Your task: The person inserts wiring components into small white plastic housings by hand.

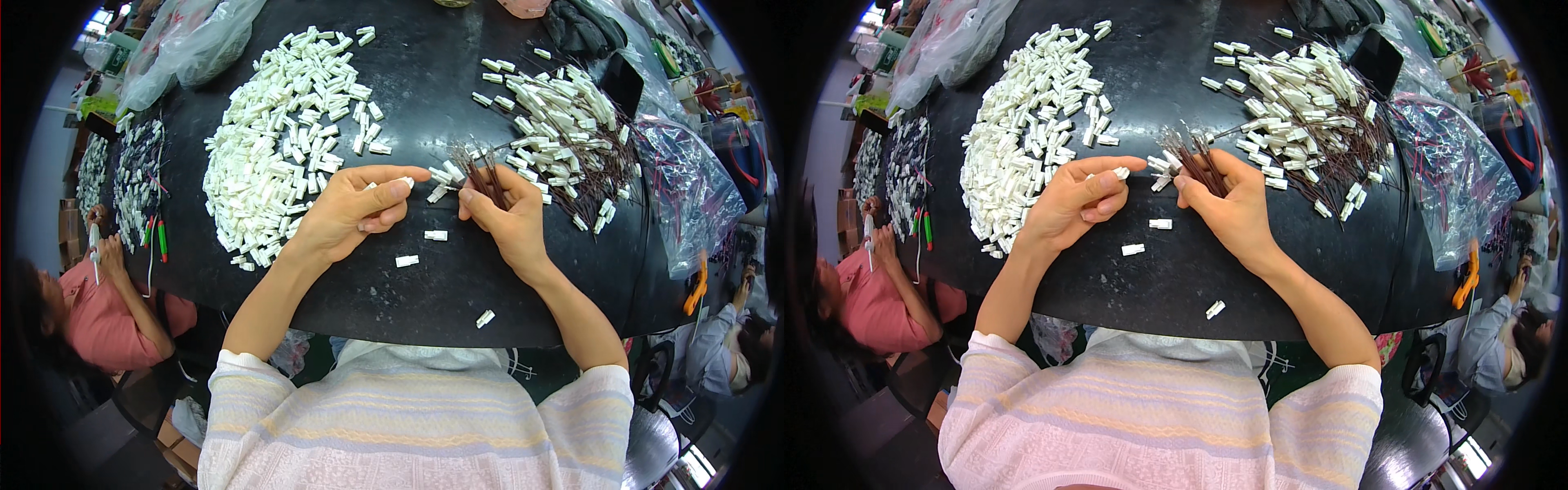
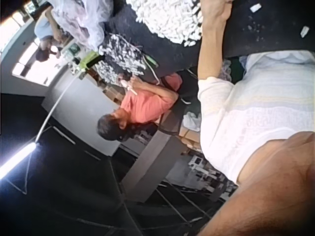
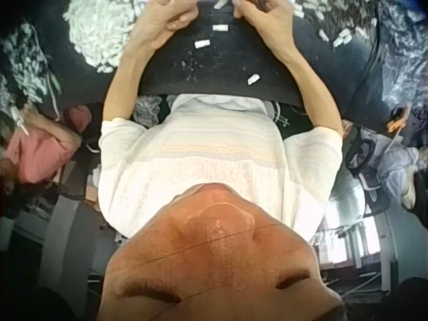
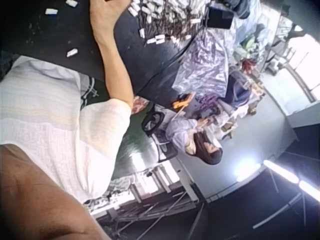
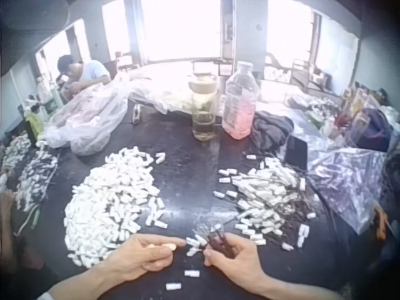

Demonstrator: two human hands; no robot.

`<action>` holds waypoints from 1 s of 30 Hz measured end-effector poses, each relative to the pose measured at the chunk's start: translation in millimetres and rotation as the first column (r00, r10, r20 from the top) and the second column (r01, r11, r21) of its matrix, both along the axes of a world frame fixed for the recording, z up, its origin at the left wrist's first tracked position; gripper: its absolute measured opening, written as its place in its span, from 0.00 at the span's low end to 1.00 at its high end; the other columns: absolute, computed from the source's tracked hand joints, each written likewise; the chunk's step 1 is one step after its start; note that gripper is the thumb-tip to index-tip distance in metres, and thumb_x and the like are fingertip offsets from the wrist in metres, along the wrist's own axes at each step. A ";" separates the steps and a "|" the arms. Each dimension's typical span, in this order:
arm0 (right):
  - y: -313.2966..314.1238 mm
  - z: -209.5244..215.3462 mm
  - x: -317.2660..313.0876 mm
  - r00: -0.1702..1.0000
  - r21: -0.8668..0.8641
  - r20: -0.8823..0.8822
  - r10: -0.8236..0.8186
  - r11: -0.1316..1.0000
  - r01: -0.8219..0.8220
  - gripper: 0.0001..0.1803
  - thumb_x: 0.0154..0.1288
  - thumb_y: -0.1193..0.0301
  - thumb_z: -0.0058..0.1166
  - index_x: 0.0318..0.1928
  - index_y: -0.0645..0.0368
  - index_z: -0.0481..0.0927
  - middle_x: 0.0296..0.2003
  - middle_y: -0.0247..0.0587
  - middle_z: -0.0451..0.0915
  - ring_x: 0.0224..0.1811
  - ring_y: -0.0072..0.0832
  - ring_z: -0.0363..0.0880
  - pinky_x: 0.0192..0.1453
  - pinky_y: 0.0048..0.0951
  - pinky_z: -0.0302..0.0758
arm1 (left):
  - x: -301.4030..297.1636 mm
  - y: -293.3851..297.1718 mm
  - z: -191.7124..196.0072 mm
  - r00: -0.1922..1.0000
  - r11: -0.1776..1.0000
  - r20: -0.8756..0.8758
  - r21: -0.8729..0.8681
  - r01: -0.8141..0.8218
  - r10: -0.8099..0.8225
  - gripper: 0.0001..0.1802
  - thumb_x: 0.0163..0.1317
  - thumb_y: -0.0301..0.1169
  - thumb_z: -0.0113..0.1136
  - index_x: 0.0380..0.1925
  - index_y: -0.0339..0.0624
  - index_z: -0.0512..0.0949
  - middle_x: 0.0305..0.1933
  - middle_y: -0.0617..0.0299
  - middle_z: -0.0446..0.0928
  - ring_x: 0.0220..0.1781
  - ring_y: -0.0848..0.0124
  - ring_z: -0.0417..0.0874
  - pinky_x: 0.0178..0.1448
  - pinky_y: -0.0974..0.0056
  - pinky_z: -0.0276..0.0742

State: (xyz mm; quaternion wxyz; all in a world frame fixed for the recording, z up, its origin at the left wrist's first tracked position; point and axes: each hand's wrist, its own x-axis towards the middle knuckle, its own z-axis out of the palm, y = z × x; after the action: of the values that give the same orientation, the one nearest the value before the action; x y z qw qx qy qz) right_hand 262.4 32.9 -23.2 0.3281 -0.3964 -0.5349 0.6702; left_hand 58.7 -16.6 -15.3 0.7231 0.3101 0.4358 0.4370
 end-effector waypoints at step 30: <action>-7.2 -3.1 -4.7 0.977 0.395 0.207 0.039 0.911 -0.120 0.06 0.51 0.78 0.55 0.32 0.67 0.75 0.19 0.33 0.74 0.22 0.13 0.70 0.24 0.17 0.65 | 18.8 -8.7 -2.0 0.972 0.985 -0.233 0.173 -0.003 0.043 0.08 0.55 0.23 0.55 0.35 0.30 0.76 0.25 0.62 0.74 0.21 0.82 0.67 0.23 0.78 0.61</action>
State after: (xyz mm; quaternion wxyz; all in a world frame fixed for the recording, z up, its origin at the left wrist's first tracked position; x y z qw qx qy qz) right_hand 257.6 25.7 -26.3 0.3214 -0.3614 -0.7073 0.5156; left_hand 77.4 -25.4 -17.2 0.6319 0.4157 0.4829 0.4413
